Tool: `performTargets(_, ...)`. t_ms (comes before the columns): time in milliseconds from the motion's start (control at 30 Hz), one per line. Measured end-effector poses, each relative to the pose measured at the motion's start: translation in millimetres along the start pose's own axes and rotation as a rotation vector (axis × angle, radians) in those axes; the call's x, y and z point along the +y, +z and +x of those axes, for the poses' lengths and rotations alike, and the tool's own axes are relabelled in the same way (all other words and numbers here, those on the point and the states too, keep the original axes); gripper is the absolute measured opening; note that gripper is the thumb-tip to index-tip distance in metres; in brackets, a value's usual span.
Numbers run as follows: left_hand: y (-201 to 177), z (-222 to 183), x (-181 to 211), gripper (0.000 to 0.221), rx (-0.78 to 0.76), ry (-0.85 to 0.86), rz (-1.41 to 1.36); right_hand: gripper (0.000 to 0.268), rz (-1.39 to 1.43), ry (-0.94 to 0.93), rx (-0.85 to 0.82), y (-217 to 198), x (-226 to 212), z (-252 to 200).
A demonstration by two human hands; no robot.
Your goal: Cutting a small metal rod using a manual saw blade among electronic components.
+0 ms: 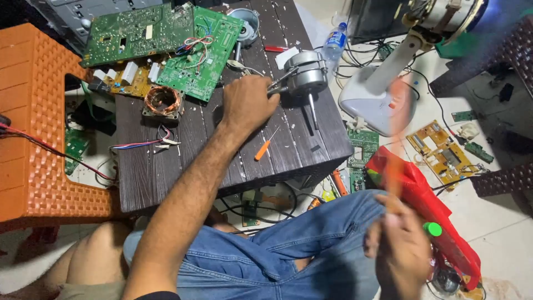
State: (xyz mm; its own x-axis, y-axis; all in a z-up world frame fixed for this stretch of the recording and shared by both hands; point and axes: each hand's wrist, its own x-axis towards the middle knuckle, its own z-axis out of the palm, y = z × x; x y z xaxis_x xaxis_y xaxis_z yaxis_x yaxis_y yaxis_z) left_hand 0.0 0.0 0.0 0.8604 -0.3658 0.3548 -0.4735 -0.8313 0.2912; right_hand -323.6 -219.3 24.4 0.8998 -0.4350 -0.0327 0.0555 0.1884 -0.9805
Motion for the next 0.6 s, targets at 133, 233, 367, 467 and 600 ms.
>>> performTargets(133, -1, 0, 0, 0.016, 0.01, 0.001, 0.02, 0.034, 0.163, -0.54, -0.145, -15, -26, -8)
performTargets(233, 0, 0, -1, 0.015, -0.021, -0.006, -0.002, 0.019, 0.088, -0.782, -0.231, 22, -27, 10)
performTargets(367, -30, -7, 15, 0.017, -0.054, -0.029, -0.011, 0.023, -0.36, -0.338, -0.084, 72, 43, 55)
performTargets(467, -38, -7, 20, 0.026, -0.109, -0.034, 0.01, 0.028, -0.051, -0.068, -0.126, 76, 65, 61)
performTargets(600, -43, -8, 25, 0.033, -0.097, 0.023, 0.173, 0.03, 0.011, 0.058, -0.244, 68, 93, 75)
